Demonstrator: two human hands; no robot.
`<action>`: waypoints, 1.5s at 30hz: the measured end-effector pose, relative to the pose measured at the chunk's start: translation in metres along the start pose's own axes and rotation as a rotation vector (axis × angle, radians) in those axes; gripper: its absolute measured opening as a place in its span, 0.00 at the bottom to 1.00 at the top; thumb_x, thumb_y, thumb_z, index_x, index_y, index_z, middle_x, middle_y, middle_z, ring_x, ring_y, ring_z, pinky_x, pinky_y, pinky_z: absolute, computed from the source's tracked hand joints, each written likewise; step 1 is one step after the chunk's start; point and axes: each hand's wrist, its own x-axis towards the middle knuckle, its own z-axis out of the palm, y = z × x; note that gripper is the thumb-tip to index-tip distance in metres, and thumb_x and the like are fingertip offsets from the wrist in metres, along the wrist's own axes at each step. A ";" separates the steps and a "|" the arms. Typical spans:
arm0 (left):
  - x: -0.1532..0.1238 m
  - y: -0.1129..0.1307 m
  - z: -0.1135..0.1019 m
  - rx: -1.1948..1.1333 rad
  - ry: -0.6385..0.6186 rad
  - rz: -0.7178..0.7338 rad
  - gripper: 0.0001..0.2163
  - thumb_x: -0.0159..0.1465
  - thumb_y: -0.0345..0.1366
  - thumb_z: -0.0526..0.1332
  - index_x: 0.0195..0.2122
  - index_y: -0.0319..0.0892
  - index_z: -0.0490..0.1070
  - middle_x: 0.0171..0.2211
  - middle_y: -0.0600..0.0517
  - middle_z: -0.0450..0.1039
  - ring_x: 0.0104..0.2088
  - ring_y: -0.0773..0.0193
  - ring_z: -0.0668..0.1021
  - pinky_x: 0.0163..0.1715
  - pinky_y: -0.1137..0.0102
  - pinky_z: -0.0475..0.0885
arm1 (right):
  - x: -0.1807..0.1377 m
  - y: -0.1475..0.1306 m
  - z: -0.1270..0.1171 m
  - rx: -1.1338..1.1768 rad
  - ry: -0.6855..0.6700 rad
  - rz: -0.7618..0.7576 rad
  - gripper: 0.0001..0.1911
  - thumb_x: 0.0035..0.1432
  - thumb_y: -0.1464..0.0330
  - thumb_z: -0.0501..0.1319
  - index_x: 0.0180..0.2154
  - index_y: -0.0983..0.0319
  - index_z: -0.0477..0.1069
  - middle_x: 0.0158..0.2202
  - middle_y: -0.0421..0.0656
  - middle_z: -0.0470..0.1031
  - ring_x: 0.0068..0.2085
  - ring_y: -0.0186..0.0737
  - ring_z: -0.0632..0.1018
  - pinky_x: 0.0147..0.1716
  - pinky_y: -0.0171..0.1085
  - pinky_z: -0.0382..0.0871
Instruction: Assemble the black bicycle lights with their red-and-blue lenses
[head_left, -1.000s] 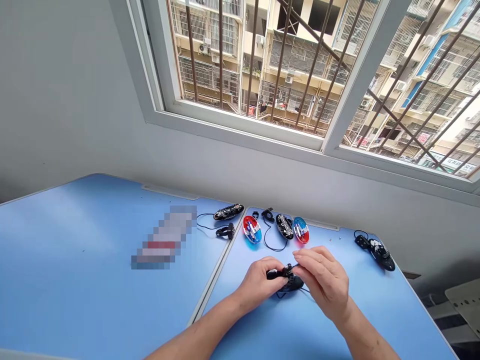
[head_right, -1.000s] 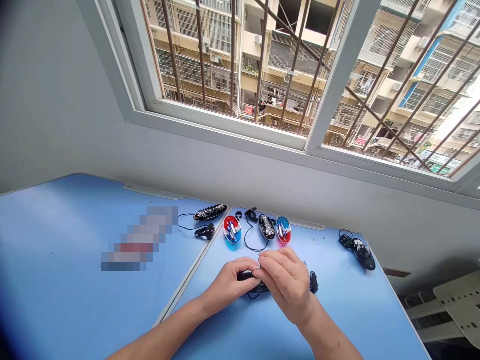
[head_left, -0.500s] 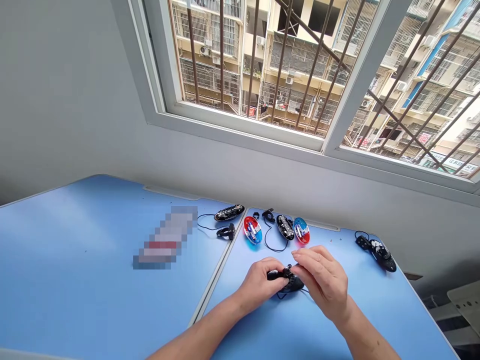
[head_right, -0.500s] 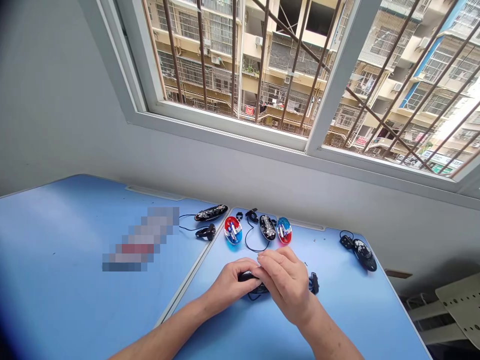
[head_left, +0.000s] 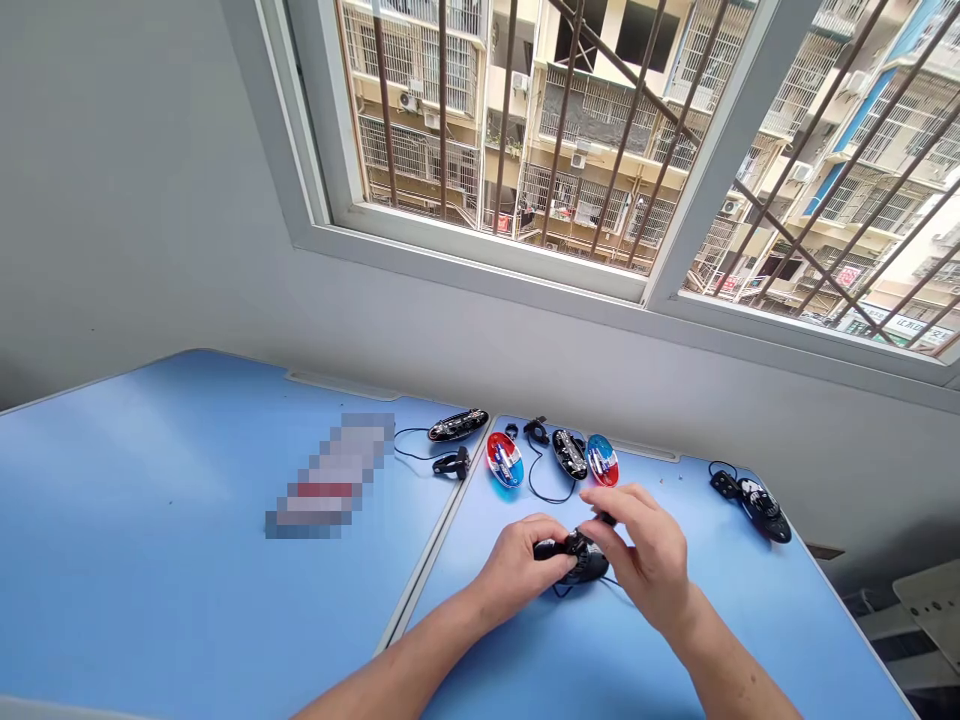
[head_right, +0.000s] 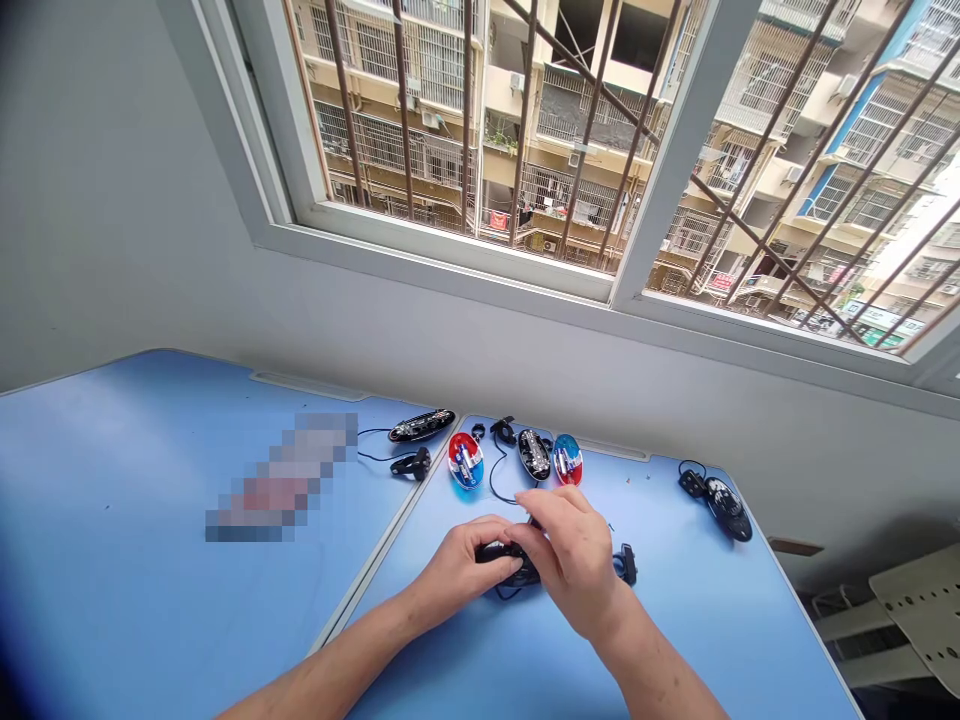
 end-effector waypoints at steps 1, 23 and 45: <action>0.000 0.000 0.000 0.005 0.006 -0.002 0.05 0.50 0.33 0.60 0.25 0.43 0.75 0.31 0.51 0.77 0.34 0.57 0.76 0.37 0.69 0.69 | 0.000 0.001 0.001 0.010 0.007 0.041 0.14 0.63 0.75 0.59 0.51 0.60 0.68 0.35 0.47 0.79 0.30 0.38 0.75 0.27 0.37 0.75; 0.000 -0.002 0.002 -0.012 0.025 0.009 0.02 0.51 0.31 0.63 0.23 0.43 0.74 0.33 0.51 0.77 0.36 0.58 0.78 0.39 0.70 0.70 | 0.006 0.000 -0.022 0.266 -0.252 0.139 0.20 0.63 0.80 0.56 0.53 0.57 0.68 0.40 0.45 0.78 0.41 0.39 0.79 0.36 0.37 0.78; -0.002 0.000 0.003 -0.014 0.024 0.015 0.02 0.51 0.33 0.63 0.23 0.44 0.74 0.32 0.51 0.76 0.35 0.57 0.77 0.39 0.69 0.71 | 0.001 -0.002 -0.015 0.118 -0.192 0.089 0.14 0.62 0.75 0.58 0.49 0.59 0.67 0.37 0.45 0.74 0.36 0.41 0.76 0.32 0.39 0.75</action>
